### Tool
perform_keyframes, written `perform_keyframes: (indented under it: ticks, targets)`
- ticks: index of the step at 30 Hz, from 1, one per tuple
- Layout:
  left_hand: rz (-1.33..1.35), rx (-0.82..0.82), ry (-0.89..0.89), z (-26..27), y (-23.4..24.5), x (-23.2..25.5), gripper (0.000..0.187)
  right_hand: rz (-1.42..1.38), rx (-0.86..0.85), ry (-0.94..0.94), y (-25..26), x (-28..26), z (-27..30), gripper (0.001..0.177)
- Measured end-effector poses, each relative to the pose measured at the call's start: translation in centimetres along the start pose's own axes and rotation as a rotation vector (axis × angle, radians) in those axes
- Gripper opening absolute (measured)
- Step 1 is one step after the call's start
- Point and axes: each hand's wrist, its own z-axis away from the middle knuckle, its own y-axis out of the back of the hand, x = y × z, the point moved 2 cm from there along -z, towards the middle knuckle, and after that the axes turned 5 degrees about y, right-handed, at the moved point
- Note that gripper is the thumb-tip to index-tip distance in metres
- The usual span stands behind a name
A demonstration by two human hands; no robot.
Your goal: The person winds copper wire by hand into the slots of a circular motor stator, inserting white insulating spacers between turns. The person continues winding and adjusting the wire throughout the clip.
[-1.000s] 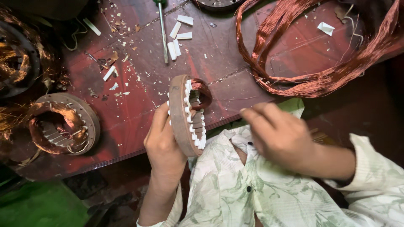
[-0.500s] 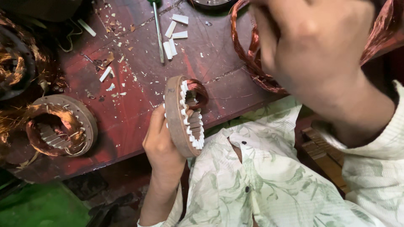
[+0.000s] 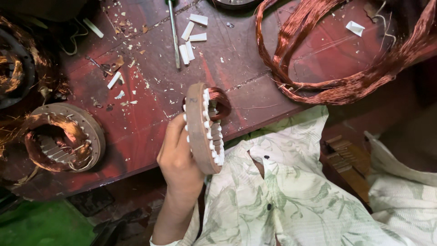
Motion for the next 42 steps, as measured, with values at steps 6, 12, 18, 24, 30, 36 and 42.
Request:
perform_keyframes:
  ticks: [6, 12, 18, 24, 30, 36, 42]
  targets:
    - [-0.051, 0.016, -0.058, -0.1, 0.2, 0.6, 0.031, -0.102, 0.028, 0.038, 0.6, -1.6, 1.2, 0.031]
    - [-0.056, 0.038, -0.016, -0.3, 0.0, 1.0, 0.023, -0.43, 0.122, 0.221, -0.9, -5.2, 1.0, 0.037]
    - [0.031, 0.067, -0.013, -0.4, 0.0, 0.6, 0.022, -0.829, 0.064, 0.202, -6.7, -8.7, 0.6, 0.044]
    - [0.197, 0.02, 0.123, -0.9, 0.8, -0.1, 0.023, -0.861, 0.086, 0.25, -7.9, -8.4, 1.2, 0.046]
    - [0.035, -0.086, -0.023, -1.9, 1.3, 0.3, 0.021, -0.743, 0.027, 0.333, -8.1, -7.8, 0.2, 0.042]
    - [-0.07, -0.134, -0.103, -2.5, 1.8, 0.8, 0.026, -0.678, 0.065, 0.384, -8.3, -7.5, -0.1, 0.036]
    - [0.24, -0.166, 0.106, -2.6, 2.4, -0.6, 0.026, -0.599, 0.097, 0.399, -8.5, -7.7, -0.2, 0.046]
